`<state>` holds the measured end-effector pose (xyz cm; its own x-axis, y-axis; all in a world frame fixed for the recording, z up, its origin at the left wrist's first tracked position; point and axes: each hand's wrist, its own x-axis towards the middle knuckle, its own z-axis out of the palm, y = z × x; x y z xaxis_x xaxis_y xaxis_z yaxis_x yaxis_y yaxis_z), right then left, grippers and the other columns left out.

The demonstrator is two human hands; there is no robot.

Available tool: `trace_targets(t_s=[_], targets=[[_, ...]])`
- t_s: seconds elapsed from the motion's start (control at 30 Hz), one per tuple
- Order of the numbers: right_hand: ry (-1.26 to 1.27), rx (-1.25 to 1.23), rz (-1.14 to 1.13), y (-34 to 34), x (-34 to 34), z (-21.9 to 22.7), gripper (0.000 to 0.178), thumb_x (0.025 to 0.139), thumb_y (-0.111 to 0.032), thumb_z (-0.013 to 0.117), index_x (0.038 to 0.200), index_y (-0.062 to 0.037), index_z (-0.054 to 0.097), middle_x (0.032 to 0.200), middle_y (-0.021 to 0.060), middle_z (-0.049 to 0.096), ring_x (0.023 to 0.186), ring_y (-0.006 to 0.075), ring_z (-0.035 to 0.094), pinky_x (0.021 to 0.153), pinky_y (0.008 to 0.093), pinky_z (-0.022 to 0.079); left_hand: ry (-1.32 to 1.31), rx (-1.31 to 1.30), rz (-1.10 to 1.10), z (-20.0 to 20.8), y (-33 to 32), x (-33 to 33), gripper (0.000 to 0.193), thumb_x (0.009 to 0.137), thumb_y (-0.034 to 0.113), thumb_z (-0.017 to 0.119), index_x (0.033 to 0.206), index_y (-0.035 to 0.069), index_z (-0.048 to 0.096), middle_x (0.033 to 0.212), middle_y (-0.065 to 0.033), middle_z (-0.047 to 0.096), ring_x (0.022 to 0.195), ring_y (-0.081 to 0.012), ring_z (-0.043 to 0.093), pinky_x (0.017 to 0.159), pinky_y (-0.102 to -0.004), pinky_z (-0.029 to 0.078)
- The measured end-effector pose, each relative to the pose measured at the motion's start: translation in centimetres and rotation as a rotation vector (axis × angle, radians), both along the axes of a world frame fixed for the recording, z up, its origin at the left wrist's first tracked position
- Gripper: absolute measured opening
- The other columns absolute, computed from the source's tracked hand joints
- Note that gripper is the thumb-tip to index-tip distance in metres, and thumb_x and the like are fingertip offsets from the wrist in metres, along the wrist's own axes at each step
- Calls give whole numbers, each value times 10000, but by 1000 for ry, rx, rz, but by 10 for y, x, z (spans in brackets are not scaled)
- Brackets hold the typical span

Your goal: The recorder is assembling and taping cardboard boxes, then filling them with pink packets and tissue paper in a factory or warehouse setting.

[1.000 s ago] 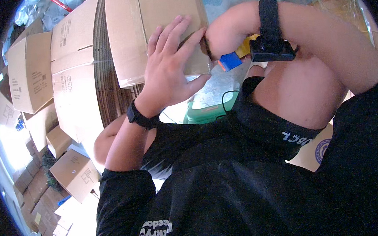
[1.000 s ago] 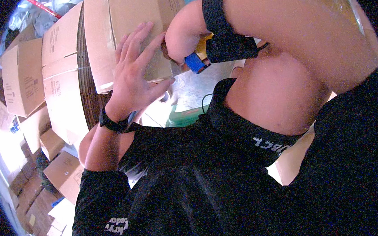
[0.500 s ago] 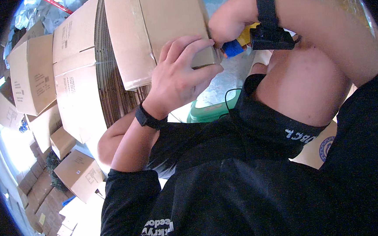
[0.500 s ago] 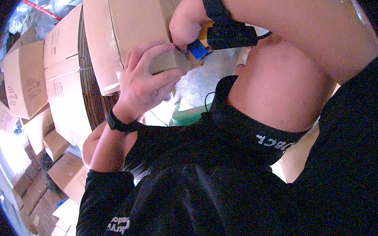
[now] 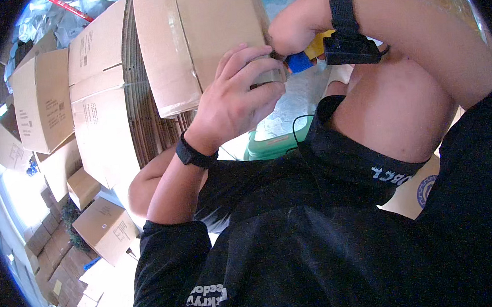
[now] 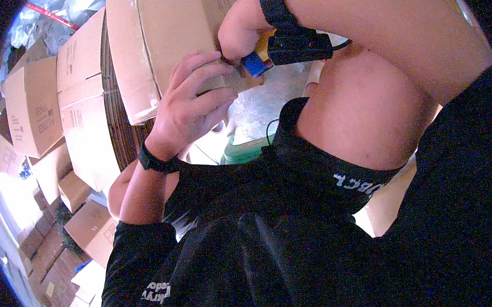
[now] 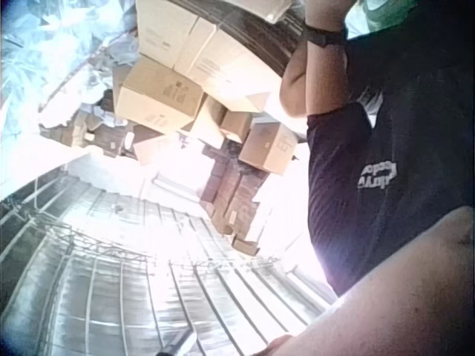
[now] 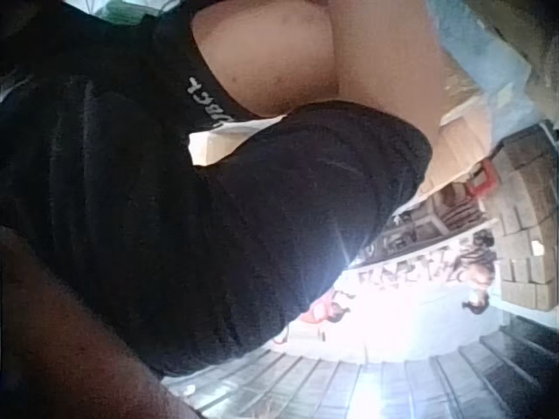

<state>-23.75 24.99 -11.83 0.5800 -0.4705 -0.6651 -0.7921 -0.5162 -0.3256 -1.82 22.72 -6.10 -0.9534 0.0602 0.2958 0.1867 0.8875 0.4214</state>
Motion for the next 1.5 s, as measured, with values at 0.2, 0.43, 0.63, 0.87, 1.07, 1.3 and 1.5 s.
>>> trace_targets(t_s=[0.2, 0.43, 0.63, 0.87, 1.07, 1.3, 1.5], targets=[[-56, 215, -479, 10, 7, 39, 310, 923, -199, 512, 1068, -32, 729, 1003, 191, 736, 873, 327, 716, 790, 459, 572, 7, 3, 10, 1, 1, 0, 159, 742, 118, 778, 879, 131, 699, 1175, -35, 645, 1235, -292, 551, 1074, -492, 431], [-45, 112, -260, 6, 3, 19, 313, 922, -198, 516, 1063, -29, 738, 1015, 205, 732, 902, 341, 710, 810, 465, 564, -3, -14, 22, 1, 3, -1, 145, 758, 135, 781, 870, 130, 689, 1168, -30, 642, 1238, -276, 547, 1081, -481, 422], [-5, 91, -265, 5, 6, 15, 315, 910, -197, 522, 1048, -25, 748, 1039, 223, 725, 933, 356, 701, 832, 475, 545, -13, -73, 49, -1, 8, -2, 145, 782, 162, 767, 900, 138, 685, 1165, -29, 637, 1246, -263, 542, 1091, -477, 406], [-84, 121, -410, 7, 2, 4, 284, 884, -198, 571, 1035, -41, 753, 1010, 224, 726, 921, 368, 693, 820, 476, 532, -13, -43, 117, 0, 16, -5, 398, 724, 108, 787, 1106, 124, 677, 1173, -58, 663, 1194, -308, 580, 1024, -457, 450], [-140, -5, -133, -1, -9, -23, 238, 857, -203, 621, 1013, -89, 761, 958, 178, 739, 862, 355, 696, 770, 470, 539, -60, -64, 236, 6, 26, -11, 553, 723, 56, 686, 1264, 121, 593, 1158, -85, 638, 1183, -308, 557, 1012, -450, 411], [-166, 342, -758, 11, 1, 36, 247, 877, -212, 614, 1026, -69, 749, 973, 185, 741, 868, 349, 713, 770, 464, 564, -109, -2, 302, 10, 29, -13, 520, 720, -2, 578, 1226, 113, 604, 1143, -103, 637, 1183, -325, 533, 1054, -445, 363], [-179, 38, -385, 7, -18, -6, 284, 935, -248, 560, 1023, -45, 737, 938, 180, 737, 751, 320, 726, 655, 440, 596, -165, 379, 332, 10, 7, -15, 371, 878, 47, 551, 1240, 84, 624, 1135, -132, 668, 1152, -300, 580, 1043, -421, 410]])
